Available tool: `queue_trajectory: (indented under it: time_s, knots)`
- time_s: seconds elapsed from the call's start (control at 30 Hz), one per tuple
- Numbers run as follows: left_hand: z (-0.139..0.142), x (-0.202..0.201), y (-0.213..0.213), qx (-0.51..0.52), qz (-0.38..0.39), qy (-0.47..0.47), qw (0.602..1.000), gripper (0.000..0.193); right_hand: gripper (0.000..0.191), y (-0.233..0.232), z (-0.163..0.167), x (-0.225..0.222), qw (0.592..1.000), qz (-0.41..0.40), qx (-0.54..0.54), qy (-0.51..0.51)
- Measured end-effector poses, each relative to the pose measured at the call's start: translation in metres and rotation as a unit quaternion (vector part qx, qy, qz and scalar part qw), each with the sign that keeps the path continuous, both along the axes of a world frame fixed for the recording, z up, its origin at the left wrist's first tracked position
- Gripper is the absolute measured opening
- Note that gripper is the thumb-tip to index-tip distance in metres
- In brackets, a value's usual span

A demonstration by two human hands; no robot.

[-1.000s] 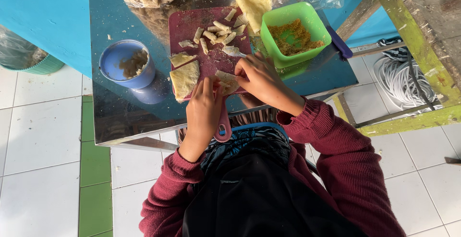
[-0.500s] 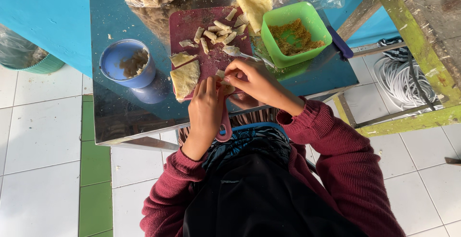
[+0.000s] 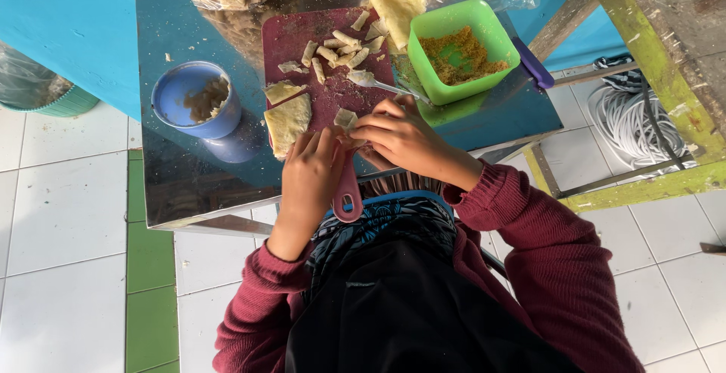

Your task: The person spoons brown filling from a green container onto flat pastry wrappers on a cutting board, folds and rolls each wrapper around the filling by hand, and sets the finished rolls on the board. A bag of already rolled snacks and a bowl of filling sit on the metal table.

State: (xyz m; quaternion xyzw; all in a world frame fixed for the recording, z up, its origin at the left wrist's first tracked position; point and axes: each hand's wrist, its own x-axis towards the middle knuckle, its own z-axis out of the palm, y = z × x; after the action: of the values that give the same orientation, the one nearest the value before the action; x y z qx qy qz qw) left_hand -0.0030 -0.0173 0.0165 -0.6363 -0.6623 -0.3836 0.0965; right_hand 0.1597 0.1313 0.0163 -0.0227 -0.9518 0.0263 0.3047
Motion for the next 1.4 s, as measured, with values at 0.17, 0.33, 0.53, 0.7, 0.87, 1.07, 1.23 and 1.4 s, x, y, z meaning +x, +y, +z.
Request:
queue_trajectory:
  time_s: [0.17, 0.33, 0.53, 0.7, 0.87, 1.07, 1.23, 1.4]
  knots:
    - [-0.002, -0.016, -0.005, 0.019, -0.053, 0.083, 0.995, 0.021, 0.024, 0.006, 0.008, -0.004, 0.998, 0.041, -0.047, -0.026]
    - [-0.007, -0.018, 0.01, 0.016, -0.024, 0.11, 0.993, 0.015, 0.027, 0.009, 0.014, -0.009, 0.996, 0.064, -0.059, -0.015]
    - [-0.003, -0.017, 0.01, 0.023, -0.03, 0.027, 0.999, 0.018, 0.01, 0.02, 0.01, -0.019, 0.991, 0.067, -0.116, -0.017]
    - [-0.001, -0.011, 0.014, 0.004, -0.003, 0.006, 1.0, 0.011, 0.007, 0.03, 0.01, -0.025, 0.979, 0.076, -0.187, -0.042]
    - [0.002, -0.016, 0.021, -0.031, -0.053, -0.129, 0.99, 0.011, 0.01, 0.028, 0.013, -0.023, 0.976, 0.056, -0.205, -0.051]
    - [0.006, -0.012, 0.015, 0.005, -0.015, -0.003, 1.0, 0.009, 0.016, 0.015, 0.016, -0.019, 0.998, 0.052, -0.01, -0.026]
    - [0.0, -0.007, 0.007, 0.028, 0.0, 0.109, 0.994, 0.015, 0.019, 0.011, 0.017, -0.008, 0.996, 0.052, 0.069, -0.021]
    - [-0.011, -0.008, 0.013, 0.015, 0.027, 0.155, 0.987, 0.015, 0.021, 0.009, 0.005, -0.011, 0.997, 0.023, 0.08, -0.007]
